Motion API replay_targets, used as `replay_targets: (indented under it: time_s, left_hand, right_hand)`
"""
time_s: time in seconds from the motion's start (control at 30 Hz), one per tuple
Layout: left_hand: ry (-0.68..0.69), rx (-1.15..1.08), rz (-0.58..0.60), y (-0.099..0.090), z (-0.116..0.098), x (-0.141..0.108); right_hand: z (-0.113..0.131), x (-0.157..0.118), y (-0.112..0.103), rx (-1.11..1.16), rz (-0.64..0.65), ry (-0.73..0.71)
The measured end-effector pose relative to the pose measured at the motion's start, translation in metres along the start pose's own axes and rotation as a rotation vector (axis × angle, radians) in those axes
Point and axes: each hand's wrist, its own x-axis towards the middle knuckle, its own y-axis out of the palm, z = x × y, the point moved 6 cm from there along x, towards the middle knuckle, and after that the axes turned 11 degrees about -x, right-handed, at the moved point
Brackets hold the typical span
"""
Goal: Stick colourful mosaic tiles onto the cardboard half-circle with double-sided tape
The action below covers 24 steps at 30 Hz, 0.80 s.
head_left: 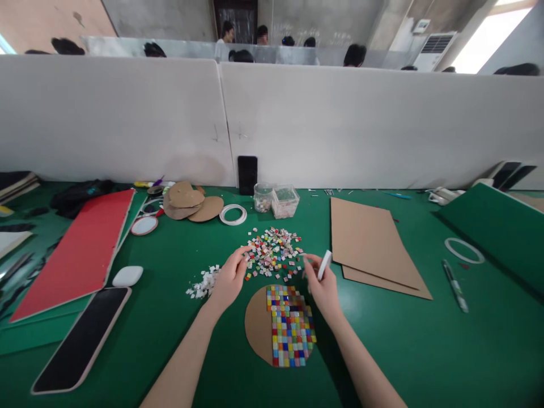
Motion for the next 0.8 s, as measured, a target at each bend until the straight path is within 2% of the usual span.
replay_targets:
  time_s: [0.13,0.33,0.53,0.8]
  left_hand:
    - [-0.021,-0.208,0.042,0.013,-0.005,-0.004]
    - [-0.083,-0.411,-0.004,0.026,-0.01,-0.008]
    - [-0.165,-0.593,-0.047,0.023,-0.005,-0.006]
    - [-0.298,-0.996,-0.04,0.02,-0.004,-0.007]
  right_hand:
    - [0.035,-0.011,0.034,-0.003,0.304,-0.032]
    - [0.081,0.0,0.061,-0.172,0.525,-0.256]
    - [0.09,0.002,0.076,-0.188,0.696,-0.335]
    - [0.095,0.003,0.087,-0.146,0.824,-0.275]
